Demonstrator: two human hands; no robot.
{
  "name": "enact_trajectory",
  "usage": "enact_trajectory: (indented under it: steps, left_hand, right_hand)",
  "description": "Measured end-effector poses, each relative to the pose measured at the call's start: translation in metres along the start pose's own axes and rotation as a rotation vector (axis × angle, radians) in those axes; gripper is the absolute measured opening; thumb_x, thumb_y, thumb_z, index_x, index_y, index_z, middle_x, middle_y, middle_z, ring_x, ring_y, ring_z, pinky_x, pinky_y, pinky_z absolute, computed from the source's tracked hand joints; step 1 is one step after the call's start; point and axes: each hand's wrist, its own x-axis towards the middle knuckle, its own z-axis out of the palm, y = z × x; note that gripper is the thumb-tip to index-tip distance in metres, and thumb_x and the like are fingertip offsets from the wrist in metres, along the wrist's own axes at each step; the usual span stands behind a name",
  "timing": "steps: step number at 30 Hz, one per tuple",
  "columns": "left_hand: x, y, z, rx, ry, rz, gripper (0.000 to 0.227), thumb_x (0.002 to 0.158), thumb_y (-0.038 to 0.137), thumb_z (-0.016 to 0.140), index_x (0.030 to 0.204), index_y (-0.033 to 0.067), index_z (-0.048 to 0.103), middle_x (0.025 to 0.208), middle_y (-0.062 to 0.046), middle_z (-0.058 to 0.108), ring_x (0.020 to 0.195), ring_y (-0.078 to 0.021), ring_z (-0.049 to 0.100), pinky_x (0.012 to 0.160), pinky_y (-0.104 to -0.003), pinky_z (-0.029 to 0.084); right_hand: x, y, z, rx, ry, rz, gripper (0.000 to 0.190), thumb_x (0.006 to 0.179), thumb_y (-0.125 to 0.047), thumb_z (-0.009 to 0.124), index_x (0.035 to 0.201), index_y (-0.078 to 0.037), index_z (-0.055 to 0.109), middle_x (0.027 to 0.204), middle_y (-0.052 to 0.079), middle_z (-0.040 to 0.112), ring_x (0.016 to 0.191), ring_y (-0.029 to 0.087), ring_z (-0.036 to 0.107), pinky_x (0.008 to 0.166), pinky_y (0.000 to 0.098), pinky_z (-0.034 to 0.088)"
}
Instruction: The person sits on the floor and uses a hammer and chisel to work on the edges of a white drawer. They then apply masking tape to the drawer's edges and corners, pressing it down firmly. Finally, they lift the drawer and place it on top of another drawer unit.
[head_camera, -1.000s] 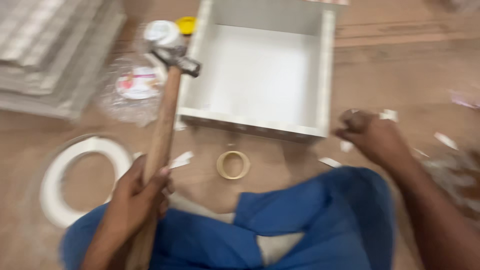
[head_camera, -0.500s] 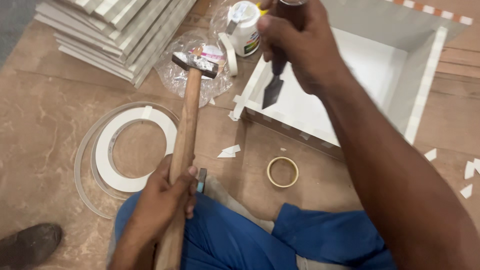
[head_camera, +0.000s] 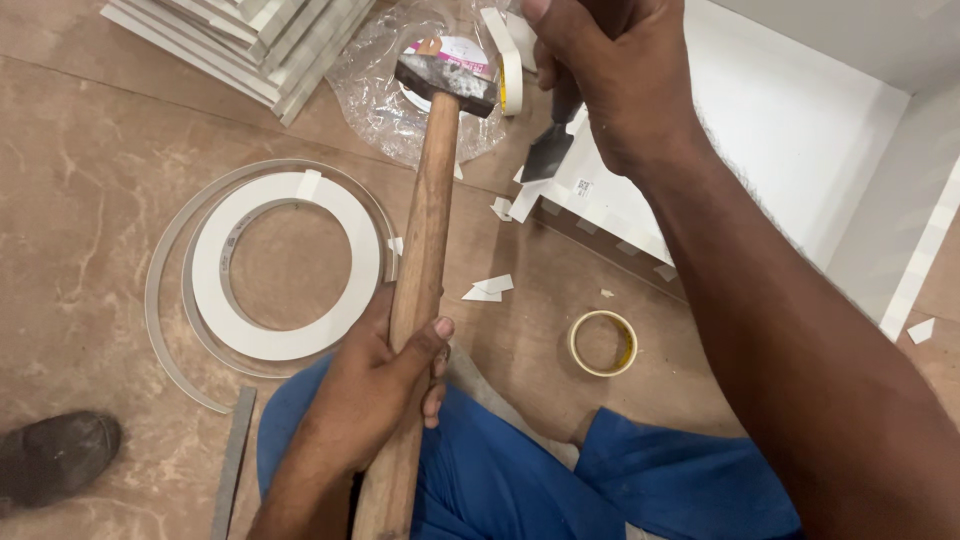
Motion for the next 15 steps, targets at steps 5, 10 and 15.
enact_trajectory:
  steps: [5,10,15]
  left_hand:
    - [-0.0020,0.0023,0.0026,0.025,0.012,0.004,0.048,0.093,0.026,0.061,0.135,0.0050,0.051,0.066,-0.006,0.056,0.043,-0.0126,0.053,0.037,-0.031,0.047]
    - [-0.0031,0.0041,0.0025,0.061,0.003,0.005,0.049,0.094,0.029,0.061,0.136,0.0047,0.051,0.065,-0.006,0.056,0.043,-0.0124,0.053,0.038,-0.031,0.048]
    - [-0.0034,0.0046,0.0024,0.087,0.012,-0.020,0.050,0.096,0.032,0.062,0.138,0.0081,0.049,0.065,-0.006,0.056,0.044,-0.0124,0.054,0.038,-0.031,0.048]
  right_hand:
    - [-0.0024,0.0028,-0.0021,-0.009,-0.009,-0.023,0.020,0.114,-0.020,0.071,0.100,-0.007,0.067,0.079,0.003,0.067,0.065,0.011,0.067,0.052,0.0264,0.054]
    - [-0.0031,0.0032,-0.0012,0.009,0.005,-0.011,0.021,0.113,-0.020,0.073,0.099,-0.007,0.065,0.079,0.004,0.067,0.064,0.011,0.066,0.052,0.0263,0.052]
    - [-0.0053,0.0016,-0.0012,-0.045,0.029,0.008,0.025,0.111,-0.021,0.074,0.092,-0.006,0.067,0.076,0.004,0.067,0.061,0.011,0.062,0.053,0.0274,0.050]
